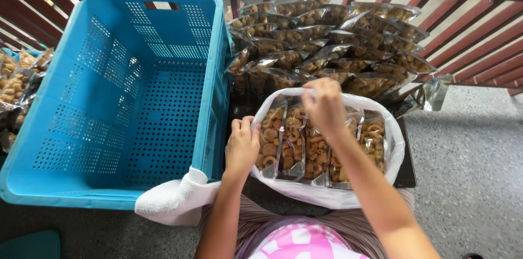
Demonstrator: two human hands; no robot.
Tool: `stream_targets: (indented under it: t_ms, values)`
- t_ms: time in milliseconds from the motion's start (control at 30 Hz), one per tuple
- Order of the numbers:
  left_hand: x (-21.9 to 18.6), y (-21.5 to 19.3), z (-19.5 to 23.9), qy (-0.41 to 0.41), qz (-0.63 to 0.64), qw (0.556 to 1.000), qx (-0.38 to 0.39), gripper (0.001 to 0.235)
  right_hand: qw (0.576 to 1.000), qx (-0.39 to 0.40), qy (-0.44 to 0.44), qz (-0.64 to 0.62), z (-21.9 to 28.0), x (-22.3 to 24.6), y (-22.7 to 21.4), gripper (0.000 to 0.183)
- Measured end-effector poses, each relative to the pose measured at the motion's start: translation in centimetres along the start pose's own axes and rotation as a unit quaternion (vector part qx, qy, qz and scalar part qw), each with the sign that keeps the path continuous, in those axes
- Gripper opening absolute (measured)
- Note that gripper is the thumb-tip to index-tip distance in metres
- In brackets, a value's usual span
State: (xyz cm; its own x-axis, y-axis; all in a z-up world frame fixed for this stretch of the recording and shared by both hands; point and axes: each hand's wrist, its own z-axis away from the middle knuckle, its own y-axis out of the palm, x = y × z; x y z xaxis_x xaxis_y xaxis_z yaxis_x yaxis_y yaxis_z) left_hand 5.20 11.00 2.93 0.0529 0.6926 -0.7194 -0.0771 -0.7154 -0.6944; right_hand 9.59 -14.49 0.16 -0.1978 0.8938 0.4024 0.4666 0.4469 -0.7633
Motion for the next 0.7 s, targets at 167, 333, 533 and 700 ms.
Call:
stream_targets:
  t_ms: [167,333,533,700]
  values:
    - [-1.1,0.2,0.2,-0.006,-0.013,1.000,0.017,0.043,0.965,0.222,0.137,0.039,-5.4,-7.1,1.5,0.030]
    - [-1.4,1.5,-0.4,0.074,-0.043,0.996,-0.036,0.058,0.966,0.225,0.028,0.123,-5.1,-6.8,1.3,0.033]
    - [-2.4,2.3,-2.2,0.151,-0.016,0.988,0.010,0.061,0.984,-0.022,-0.142,0.103,-3.6,-4.9,-10.6,0.021]
    - [-3.1,3.2,-4.4,0.127,-0.031,0.991,0.042,0.053,0.776,0.020,0.258,-0.576,3.2,-0.6,-17.9,0.096]
